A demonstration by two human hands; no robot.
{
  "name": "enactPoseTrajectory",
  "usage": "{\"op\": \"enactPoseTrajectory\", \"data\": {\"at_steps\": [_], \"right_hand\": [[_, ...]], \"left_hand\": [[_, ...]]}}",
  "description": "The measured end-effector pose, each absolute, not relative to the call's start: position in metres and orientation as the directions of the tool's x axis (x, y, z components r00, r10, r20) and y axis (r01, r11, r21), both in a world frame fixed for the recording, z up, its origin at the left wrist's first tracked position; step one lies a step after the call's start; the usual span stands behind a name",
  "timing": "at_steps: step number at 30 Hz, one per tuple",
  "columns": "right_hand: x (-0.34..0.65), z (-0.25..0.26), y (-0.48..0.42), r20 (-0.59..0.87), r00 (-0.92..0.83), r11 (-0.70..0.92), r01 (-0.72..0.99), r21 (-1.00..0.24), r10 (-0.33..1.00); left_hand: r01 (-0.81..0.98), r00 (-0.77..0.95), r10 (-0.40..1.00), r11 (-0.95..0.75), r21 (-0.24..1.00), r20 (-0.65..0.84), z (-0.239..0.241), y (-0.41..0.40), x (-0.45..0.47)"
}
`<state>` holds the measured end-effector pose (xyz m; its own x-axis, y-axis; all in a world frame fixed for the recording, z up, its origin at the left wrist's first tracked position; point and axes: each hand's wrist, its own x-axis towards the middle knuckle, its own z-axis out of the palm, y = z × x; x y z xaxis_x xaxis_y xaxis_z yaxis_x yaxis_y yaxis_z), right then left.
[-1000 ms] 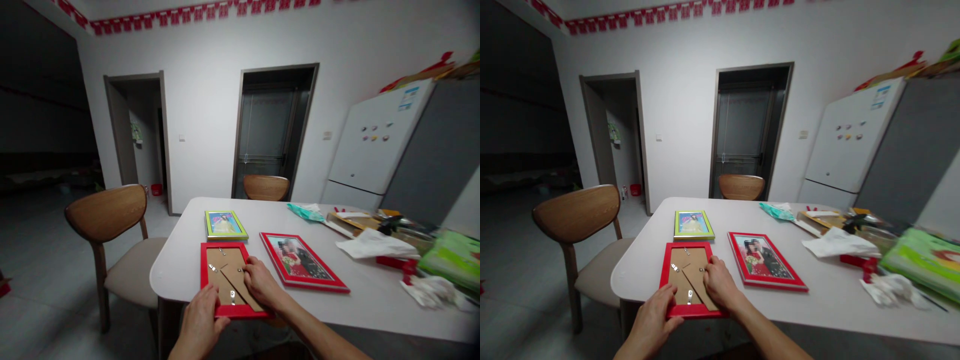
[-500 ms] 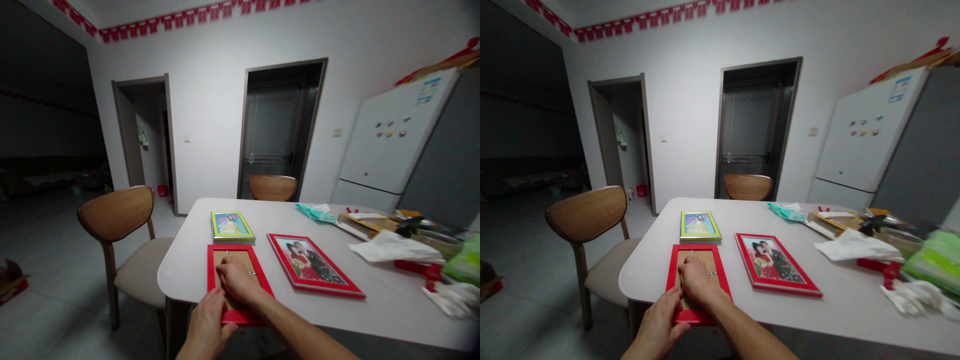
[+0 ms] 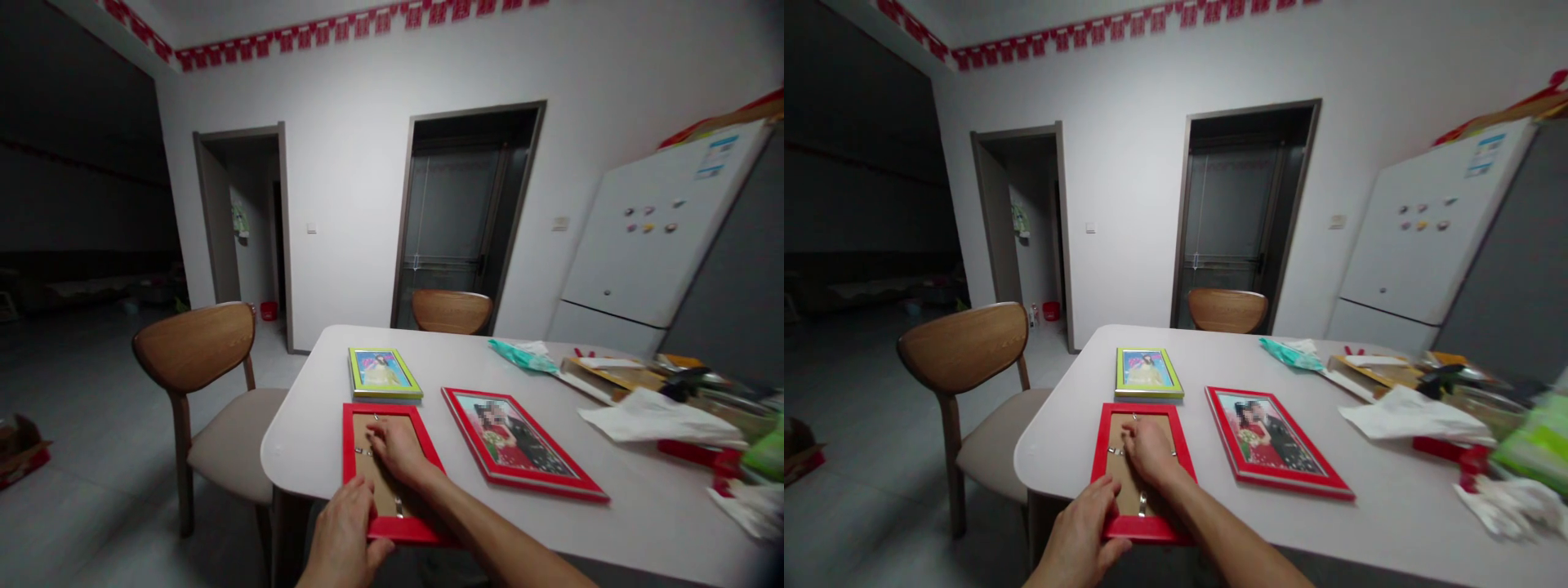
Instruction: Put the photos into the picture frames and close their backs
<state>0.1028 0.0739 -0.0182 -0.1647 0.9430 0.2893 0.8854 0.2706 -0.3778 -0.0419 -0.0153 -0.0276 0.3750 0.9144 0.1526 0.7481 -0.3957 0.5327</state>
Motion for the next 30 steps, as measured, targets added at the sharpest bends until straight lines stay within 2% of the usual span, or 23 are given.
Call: {"op": "enactPoseTrajectory", "data": {"at_steps": [7, 12, 17, 22, 26, 30], "right_hand": [[0.117, -0.025, 0.108, 0.216, 0.091, 0.009, 0.908, -0.419, 0.972], [0.114, -0.031, 0.117, 0.191, 0.207, -0.098, 0.882, -0.461, 0.960], [0.117, -0.025, 0.119, 0.210, 0.215, -0.062, 0.825, -0.562, 0.954], [0.133, -0.015, 0.104, 0.253, 0.173, 0.066, 0.690, -0.721, 0.952], [0.161, -0.009, 0.082, 0.218, 0.232, 0.073, 0.509, -0.858, 0.948], [0.176, -0.008, 0.048, 0.151, 0.321, 0.044, 0.316, -0.948, 0.935]], "left_hand": [[0.776, 0.383, 0.919, -0.377, 0.506, 0.098, -0.020, -0.021, -0.039], [0.792, 0.389, 0.919, -0.372, 0.485, 0.069, -0.016, -0.024, -0.041], [0.800, 0.399, 0.917, -0.352, 0.486, 0.008, -0.004, -0.026, -0.036], [0.750, 0.545, 0.838, -0.504, 0.428, 0.030, -0.006, -0.023, -0.007], [0.719, 0.572, 0.813, -0.562, 0.409, 0.110, -0.020, -0.019, 0.004], [0.634, 0.510, 0.813, -0.575, 0.517, 0.281, -0.010, -0.021, -0.002]]}}
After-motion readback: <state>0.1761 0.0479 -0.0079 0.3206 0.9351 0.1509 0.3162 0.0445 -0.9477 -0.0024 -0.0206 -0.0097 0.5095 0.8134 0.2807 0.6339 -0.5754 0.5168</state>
